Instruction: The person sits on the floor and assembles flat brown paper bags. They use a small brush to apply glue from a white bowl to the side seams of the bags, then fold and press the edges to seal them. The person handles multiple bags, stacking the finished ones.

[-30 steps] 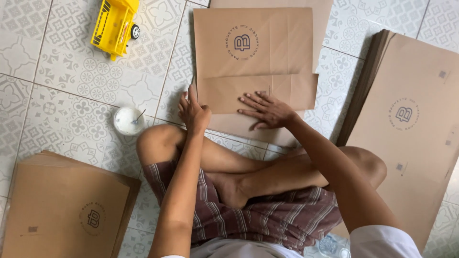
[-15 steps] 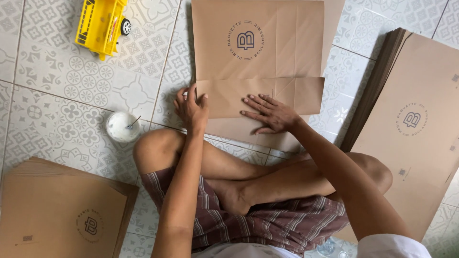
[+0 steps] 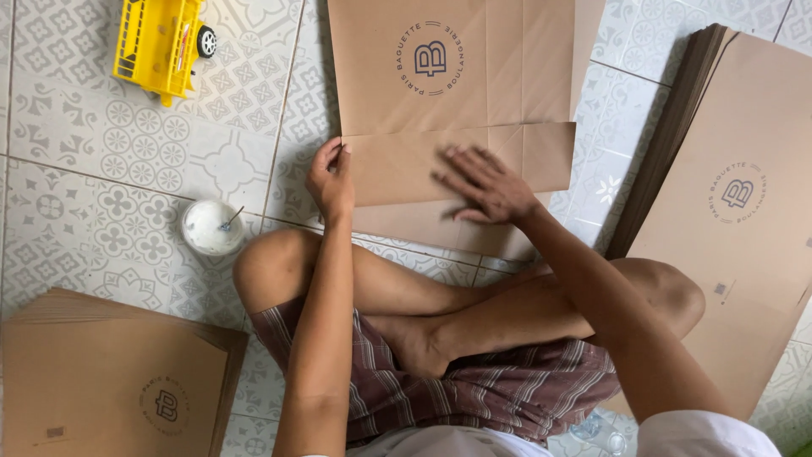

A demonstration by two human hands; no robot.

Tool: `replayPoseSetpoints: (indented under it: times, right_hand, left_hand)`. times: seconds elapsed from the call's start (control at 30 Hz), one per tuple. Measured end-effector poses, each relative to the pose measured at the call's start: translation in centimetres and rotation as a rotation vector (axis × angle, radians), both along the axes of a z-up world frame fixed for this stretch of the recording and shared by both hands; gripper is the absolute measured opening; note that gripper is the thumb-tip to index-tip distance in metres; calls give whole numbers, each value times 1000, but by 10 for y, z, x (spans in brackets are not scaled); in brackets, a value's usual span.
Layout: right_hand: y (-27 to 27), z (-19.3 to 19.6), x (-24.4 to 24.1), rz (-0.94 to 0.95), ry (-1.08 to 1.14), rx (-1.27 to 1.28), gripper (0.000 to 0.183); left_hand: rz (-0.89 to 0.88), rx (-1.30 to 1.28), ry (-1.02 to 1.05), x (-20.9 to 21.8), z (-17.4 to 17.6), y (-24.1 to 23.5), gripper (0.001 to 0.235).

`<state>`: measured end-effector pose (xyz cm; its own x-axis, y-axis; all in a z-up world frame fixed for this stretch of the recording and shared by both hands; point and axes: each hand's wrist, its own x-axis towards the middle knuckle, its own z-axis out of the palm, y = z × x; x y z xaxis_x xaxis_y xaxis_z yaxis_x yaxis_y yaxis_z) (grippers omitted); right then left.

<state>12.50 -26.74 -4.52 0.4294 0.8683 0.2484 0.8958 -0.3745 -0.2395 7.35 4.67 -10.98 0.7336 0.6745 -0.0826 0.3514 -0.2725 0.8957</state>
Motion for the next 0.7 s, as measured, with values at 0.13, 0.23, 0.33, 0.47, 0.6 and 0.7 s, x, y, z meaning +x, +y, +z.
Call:
replayPoseSetpoints:
  times: [0.13, 0.23, 0.33, 0.47, 0.6, 0.7]
  right_hand:
    - [-38, -44, 4, -550, -11, -15, 74]
    - [-65, -54, 21, -1125, -110, 85, 56]
    - [-104, -69, 24, -1332, 2, 252, 62]
    - [-109, -45, 32, -1411, 329, 572, 28]
    - [-103, -38, 35, -1490, 527, 593, 25]
    - [-105, -40, 42, -1538, 645, 642, 30]
  left_hand:
    - [-1, -20, -9, 0, 0, 1, 24]
    - [-7, -33, -14, 2, 1, 2, 22]
    - [-29, -27, -47, -1, 0, 5, 23]
    - [-11, -79, -21, 5, -5, 5, 24]
    - [-5, -85, -24, 4, 1, 3, 27]
    - [-6, -124, -45, 6, -8, 6, 25]
